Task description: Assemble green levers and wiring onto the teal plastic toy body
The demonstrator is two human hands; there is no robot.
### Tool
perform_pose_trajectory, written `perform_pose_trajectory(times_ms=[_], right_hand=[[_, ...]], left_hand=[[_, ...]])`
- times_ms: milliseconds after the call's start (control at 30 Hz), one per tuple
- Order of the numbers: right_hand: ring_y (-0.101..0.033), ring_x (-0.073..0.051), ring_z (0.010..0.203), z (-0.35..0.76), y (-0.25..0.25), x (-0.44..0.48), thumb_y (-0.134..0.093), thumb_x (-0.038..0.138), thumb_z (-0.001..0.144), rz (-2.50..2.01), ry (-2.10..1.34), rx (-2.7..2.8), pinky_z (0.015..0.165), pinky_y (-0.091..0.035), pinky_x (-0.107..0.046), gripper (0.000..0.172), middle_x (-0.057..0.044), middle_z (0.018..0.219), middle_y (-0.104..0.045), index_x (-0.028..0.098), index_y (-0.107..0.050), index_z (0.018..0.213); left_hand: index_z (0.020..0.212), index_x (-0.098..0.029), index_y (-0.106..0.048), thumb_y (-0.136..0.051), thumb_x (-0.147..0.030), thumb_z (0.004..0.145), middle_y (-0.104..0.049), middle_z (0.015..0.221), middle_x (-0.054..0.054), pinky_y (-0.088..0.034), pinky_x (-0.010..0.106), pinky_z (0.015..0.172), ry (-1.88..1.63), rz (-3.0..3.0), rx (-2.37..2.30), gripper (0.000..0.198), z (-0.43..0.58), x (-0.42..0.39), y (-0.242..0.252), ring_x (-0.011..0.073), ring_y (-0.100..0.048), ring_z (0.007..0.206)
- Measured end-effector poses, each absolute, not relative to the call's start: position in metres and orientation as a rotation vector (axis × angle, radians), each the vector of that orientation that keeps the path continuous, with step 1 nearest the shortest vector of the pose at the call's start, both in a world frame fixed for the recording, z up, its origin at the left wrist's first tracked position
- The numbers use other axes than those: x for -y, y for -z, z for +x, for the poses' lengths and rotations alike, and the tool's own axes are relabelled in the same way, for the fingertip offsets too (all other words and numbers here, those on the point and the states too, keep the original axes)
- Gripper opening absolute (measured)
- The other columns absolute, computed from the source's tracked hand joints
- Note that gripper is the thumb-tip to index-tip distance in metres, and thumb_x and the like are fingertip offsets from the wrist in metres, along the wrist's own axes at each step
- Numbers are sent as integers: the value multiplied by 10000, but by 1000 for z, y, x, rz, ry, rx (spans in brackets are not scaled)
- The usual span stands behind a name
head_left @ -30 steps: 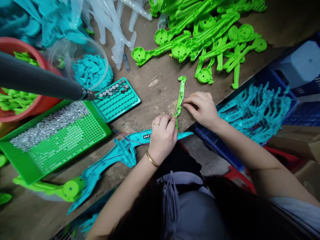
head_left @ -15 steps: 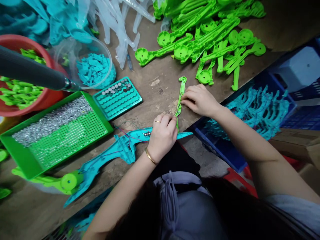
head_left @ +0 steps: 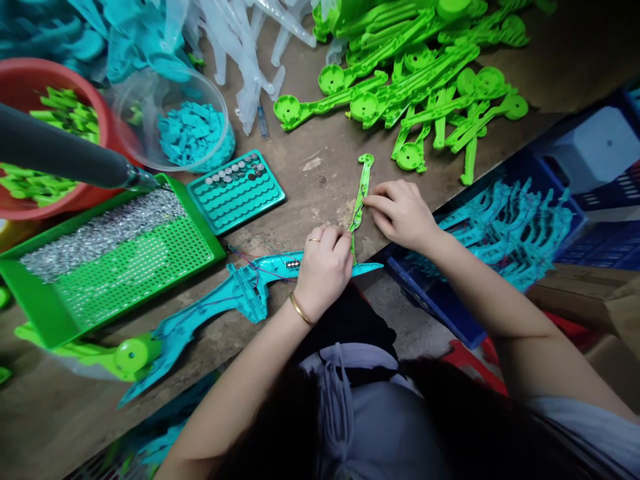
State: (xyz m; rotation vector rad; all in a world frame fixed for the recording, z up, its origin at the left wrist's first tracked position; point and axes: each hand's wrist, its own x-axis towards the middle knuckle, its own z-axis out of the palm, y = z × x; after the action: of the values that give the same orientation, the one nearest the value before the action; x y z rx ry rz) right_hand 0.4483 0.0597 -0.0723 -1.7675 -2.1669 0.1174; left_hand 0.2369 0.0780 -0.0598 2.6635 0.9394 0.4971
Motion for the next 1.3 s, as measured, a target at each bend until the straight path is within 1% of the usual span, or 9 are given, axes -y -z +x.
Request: perform_pose_trajectory(times_ms=[133,267,433,600,767,867,967,1133,1300], right_hand=[[-557,-219,961,435,66,-54,-464,280,936,-1630,-163,2073,831,-391,-380,238,-83,1020,-648,197,-658,1045],[-576,-211,1034,423,66,-45,-511,260,917,-1463,-272,2102,901,-409,-386,193,-74,1084,-667,204,-648,1040],[-580,-210,1060,420,72,-42,-529,267,916,-1446,-262,2110,925,-410,-388,156,-59,1092,-686,205,-654,984],[-581,-204,1034,417,74,-42,-544,311,916,-1468,-242,2068,907,-423,-373,159,-62,1069,-692,196,-653,923],[-566,-222,1023,413,77,-43,-553,355,907,-1519,-297,2023,886,-429,-391,178,-73,1050,-680,204,-647,891],[-556,-228,1020,412,78,-44,-567,337,896,-1514,-317,2005,885,-430,-401,157,-82,1047,-674,200,-643,882],[-547,-232,1017,410,77,-45,-573,307,889,-1528,-329,1994,882,-428,-401,126,-81,1042,-666,199,-636,867],[-519,-246,1032,405,68,-48,-608,292,859,-1640,-402,1966,866,-424,-396,113,-80,1044,-632,200,-600,793],[-498,-257,1038,401,59,-52,-642,263,817,-1764,-529,1933,873,-402,-411,114,-70,1067,-606,202,-575,748]], left_hand=[[1043,-110,-636,-432,-161,908,-623,998,131,-463,402,858,-435,2693,-955,250,238,-76,53,257,-519,942],[1082,-126,-609,-465,-196,910,-603,1037,128,-447,400,864,-449,2616,-1091,235,235,-69,40,256,-517,973],[908,-138,-598,-505,-321,910,-582,905,115,-434,386,764,-300,2628,-1323,205,225,-58,26,260,-510,861],[959,-140,-592,-505,-401,910,-581,866,105,-408,400,776,-197,2637,-1335,280,217,-48,27,270,-506,855],[951,-155,-615,-468,-309,934,-597,898,110,-390,394,759,-218,2565,-1351,213,216,-46,30,264,-502,860],[924,-162,-624,-438,-246,945,-616,876,92,-385,382,748,-258,2534,-1335,206,216,-50,29,246,-506,837],[930,-163,-641,-438,-242,948,-627,831,73,-388,378,746,-272,2542,-1331,219,213,-57,28,236,-513,810],[930,-197,-681,-479,-204,914,-612,803,70,-376,378,711,-124,2699,-1250,203,209,-63,25,249,-501,792],[1053,-182,-669,-471,-179,914,-610,821,74,-386,374,717,-134,2777,-1161,242,191,-65,19,242,-495,797]])
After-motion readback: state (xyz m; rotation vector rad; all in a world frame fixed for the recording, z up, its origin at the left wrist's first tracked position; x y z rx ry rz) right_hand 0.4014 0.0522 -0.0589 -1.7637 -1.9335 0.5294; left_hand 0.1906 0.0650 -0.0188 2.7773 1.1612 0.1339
